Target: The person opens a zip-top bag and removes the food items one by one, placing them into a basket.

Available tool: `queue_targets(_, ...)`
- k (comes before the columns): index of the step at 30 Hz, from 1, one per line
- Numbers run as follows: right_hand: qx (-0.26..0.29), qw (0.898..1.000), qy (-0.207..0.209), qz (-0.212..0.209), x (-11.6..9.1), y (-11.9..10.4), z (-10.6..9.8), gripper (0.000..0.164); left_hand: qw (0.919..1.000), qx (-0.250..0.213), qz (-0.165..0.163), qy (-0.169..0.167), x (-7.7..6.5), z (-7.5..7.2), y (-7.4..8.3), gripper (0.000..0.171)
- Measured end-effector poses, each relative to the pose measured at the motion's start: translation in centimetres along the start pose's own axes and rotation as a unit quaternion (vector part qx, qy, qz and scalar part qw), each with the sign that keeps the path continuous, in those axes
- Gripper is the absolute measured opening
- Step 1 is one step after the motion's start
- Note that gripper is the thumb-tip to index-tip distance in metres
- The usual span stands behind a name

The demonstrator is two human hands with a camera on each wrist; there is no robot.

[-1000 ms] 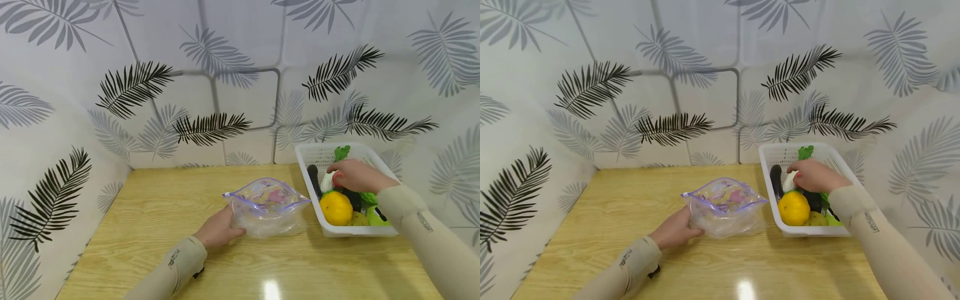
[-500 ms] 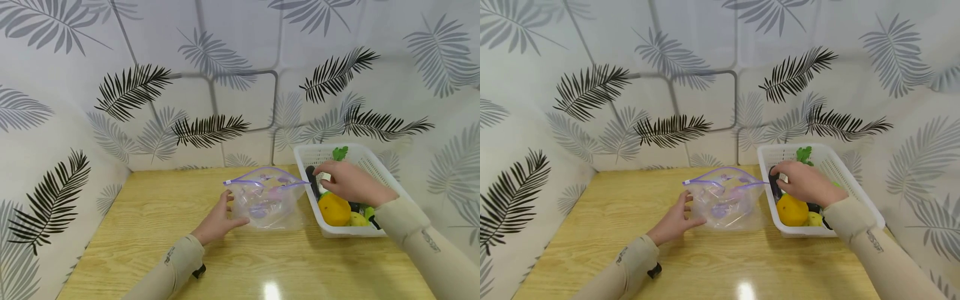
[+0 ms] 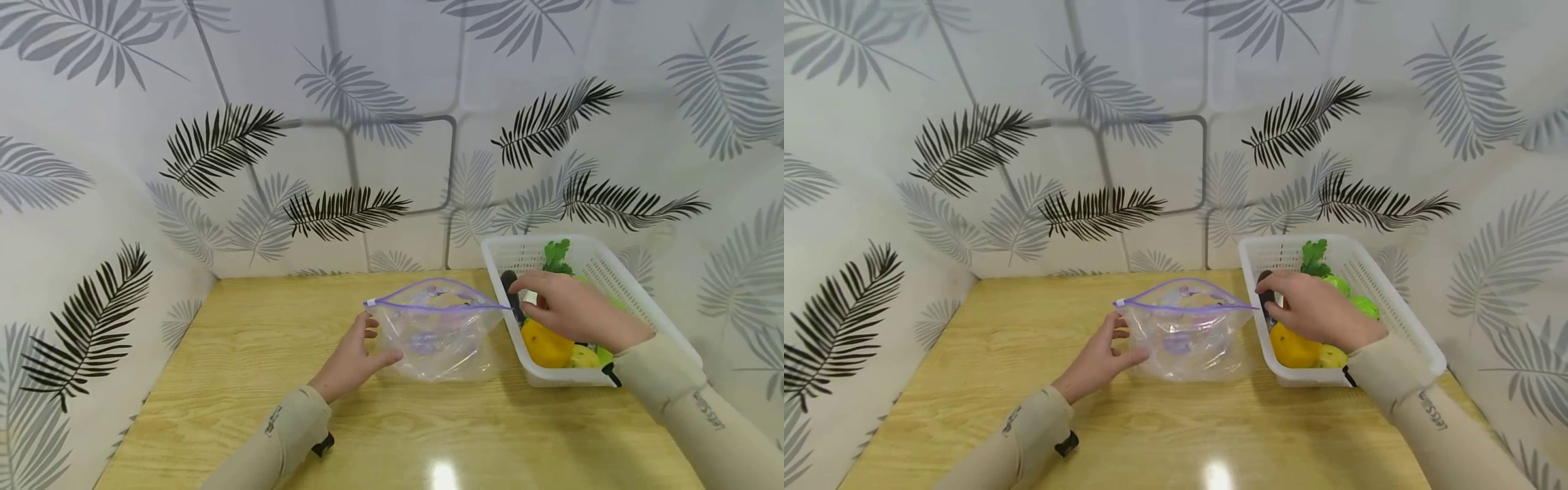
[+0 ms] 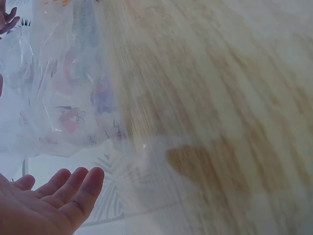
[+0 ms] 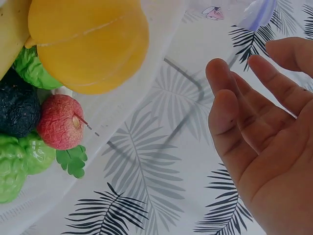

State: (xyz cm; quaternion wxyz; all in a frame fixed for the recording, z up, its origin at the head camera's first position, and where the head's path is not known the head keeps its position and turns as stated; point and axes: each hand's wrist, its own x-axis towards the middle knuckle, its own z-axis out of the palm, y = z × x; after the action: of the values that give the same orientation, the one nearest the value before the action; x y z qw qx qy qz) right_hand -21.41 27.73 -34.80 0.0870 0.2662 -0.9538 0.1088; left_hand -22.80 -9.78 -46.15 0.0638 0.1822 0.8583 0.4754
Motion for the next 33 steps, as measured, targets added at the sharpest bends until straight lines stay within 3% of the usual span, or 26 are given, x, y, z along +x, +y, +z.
queue_targets(8,-0.003,1.0,0.013,-0.016,0.0,-0.4,0.0,0.024,0.9997,0.021,0.009,-0.012,0.8,0.0,-0.2,0.087)
queue_targets(17,0.005,0.999,0.03,-0.025,-0.3,-0.6,0.4,0.024,0.9982,0.02,-0.015,0.054,1.3,-0.6,0.2,0.077)
queue_targets(22,0.002,0.999,0.03,-0.025,-0.1,-0.7,0.4,0.024,0.9937,0.051,-0.03,0.095,1.6,-1.4,0.2,0.077)
queue_targets(29,0.008,0.999,0.027,-0.025,0.7,-1.4,0.2,0.024,0.9894,0.086,-0.016,0.117,1.3,-2.4,0.3,0.073)
queue_targets(33,0.016,0.999,0.03,-0.024,1.1,-1.7,0.1,0.027,0.9806,0.143,0.008,0.134,1.2,-3.0,0.8,0.075)
